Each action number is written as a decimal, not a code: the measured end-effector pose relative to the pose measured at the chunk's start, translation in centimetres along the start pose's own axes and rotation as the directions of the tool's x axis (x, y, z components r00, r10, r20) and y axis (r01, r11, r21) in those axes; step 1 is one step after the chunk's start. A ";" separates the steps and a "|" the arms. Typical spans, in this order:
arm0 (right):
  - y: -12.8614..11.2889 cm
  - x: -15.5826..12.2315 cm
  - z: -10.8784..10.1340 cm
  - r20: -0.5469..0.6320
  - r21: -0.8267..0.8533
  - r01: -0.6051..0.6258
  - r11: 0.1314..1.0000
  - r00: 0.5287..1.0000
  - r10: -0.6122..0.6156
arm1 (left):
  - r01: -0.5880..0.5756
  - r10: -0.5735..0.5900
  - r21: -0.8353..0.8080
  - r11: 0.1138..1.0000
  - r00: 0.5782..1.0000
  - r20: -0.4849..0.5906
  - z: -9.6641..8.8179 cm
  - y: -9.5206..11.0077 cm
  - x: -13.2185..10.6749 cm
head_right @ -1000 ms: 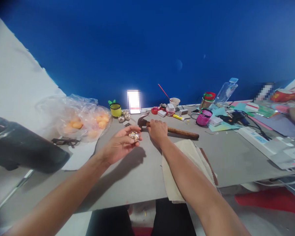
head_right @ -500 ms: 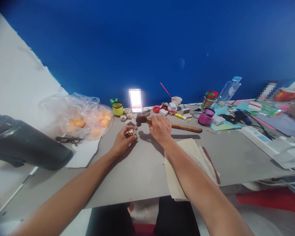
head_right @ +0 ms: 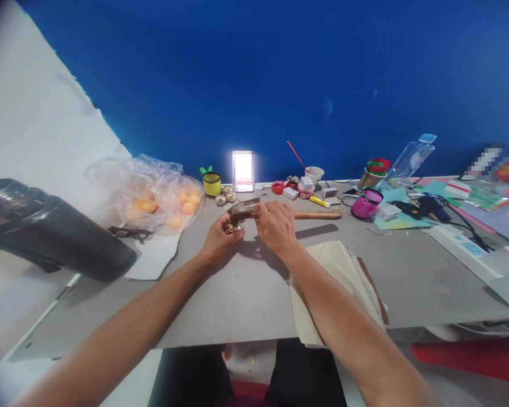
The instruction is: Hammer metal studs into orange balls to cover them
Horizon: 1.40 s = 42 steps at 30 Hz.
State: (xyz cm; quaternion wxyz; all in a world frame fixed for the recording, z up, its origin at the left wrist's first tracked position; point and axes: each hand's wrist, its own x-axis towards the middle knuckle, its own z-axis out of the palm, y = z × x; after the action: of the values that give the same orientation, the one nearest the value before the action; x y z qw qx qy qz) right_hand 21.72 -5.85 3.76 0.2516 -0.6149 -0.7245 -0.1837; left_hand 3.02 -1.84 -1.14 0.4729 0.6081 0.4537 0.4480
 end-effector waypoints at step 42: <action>0.6 -0.2 1.1 -0.176 -0.031 0.121 0.992 0.977 -0.124 | -0.051 0.046 0.152 0.987 0.998 0.035 -0.9 0.7 -0.3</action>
State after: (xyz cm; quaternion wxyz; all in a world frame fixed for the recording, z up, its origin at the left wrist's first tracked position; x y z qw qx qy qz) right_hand 22.16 -5.29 2.74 0.2972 -0.5527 -0.7339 -0.2600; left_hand 2.16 -2.02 -0.39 0.4211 0.6602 0.4644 0.4138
